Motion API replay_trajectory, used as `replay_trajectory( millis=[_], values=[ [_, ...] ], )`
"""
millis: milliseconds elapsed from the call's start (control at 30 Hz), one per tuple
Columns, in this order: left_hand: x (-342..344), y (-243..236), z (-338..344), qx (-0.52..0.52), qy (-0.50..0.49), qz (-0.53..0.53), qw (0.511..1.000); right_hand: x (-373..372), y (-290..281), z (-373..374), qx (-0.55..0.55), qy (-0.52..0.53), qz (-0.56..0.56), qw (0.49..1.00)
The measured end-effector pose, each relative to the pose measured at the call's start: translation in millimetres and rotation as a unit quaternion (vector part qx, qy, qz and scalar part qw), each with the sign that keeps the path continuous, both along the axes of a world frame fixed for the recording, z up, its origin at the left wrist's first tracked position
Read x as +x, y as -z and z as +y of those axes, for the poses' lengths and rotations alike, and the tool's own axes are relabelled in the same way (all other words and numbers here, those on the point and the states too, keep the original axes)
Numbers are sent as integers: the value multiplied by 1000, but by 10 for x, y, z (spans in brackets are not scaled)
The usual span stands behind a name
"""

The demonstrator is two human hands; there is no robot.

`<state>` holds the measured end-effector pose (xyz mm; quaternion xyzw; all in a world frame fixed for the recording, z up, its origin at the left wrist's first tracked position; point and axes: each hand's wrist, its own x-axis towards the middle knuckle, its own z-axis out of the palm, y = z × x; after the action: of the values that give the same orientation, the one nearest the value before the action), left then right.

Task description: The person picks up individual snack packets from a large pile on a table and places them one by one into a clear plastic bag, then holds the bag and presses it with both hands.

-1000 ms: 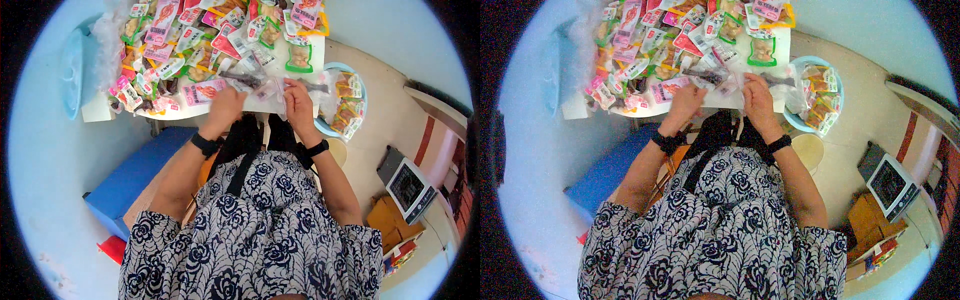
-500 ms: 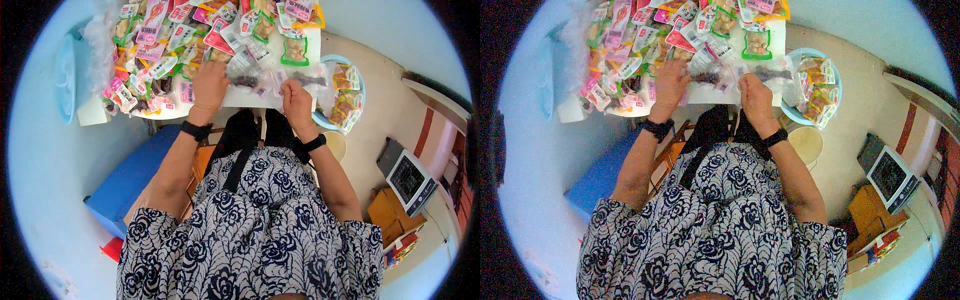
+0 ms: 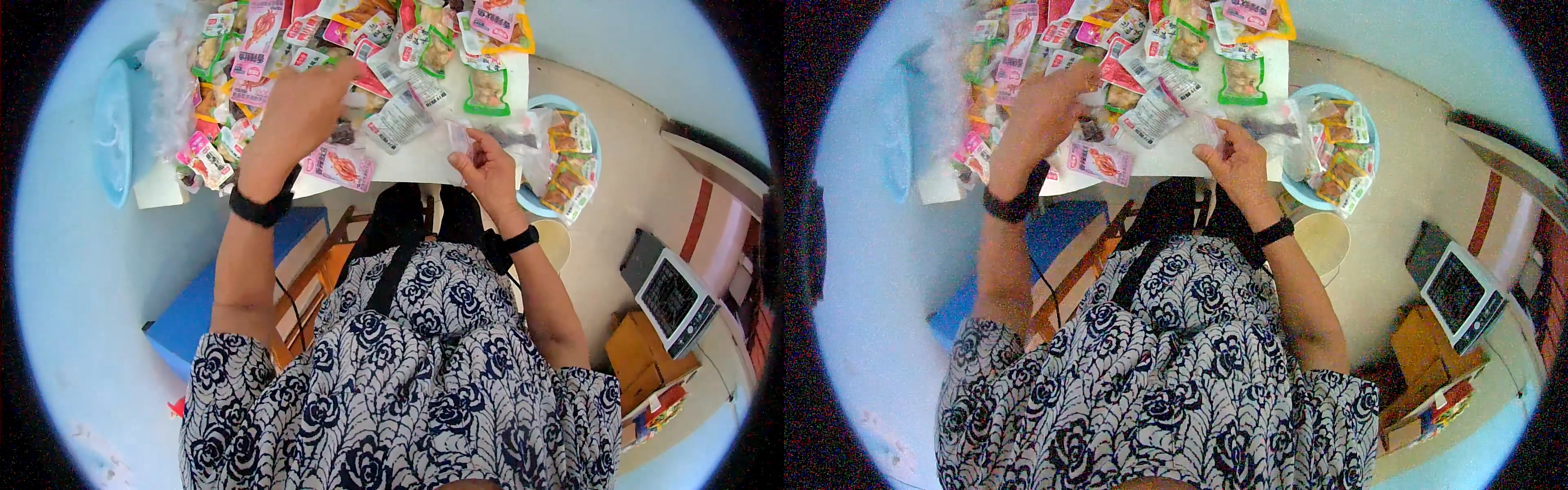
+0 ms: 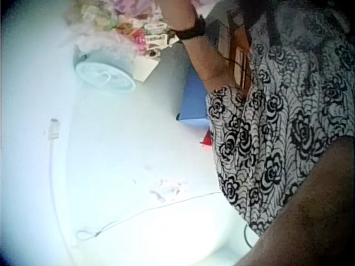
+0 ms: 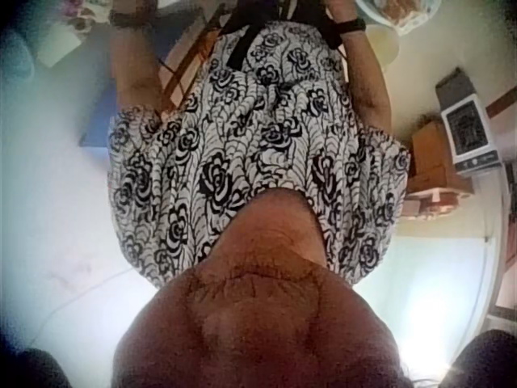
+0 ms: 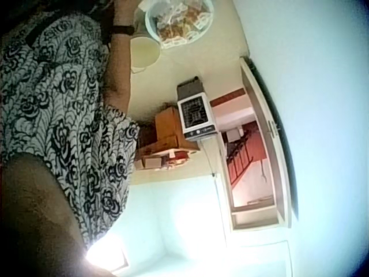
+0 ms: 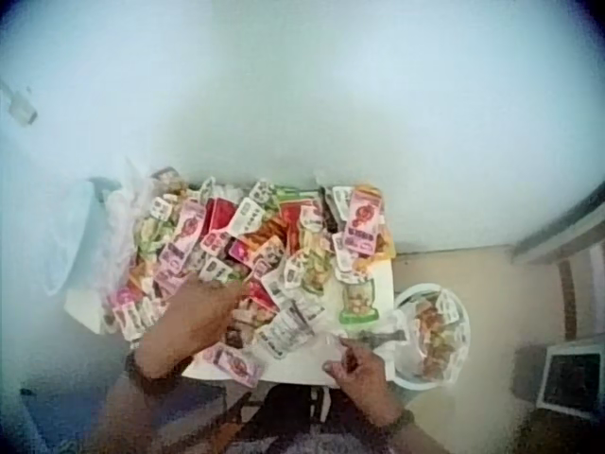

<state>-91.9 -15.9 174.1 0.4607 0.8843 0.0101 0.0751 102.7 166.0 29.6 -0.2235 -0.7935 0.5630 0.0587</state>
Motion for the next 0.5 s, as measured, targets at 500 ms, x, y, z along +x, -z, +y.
replay_trajectory(
  millis=[500],
  values=[
    [660, 854, -74, 193, -48, 55, 979, 18, 155, 16, 9, 17, 16, 1000]
  ],
)
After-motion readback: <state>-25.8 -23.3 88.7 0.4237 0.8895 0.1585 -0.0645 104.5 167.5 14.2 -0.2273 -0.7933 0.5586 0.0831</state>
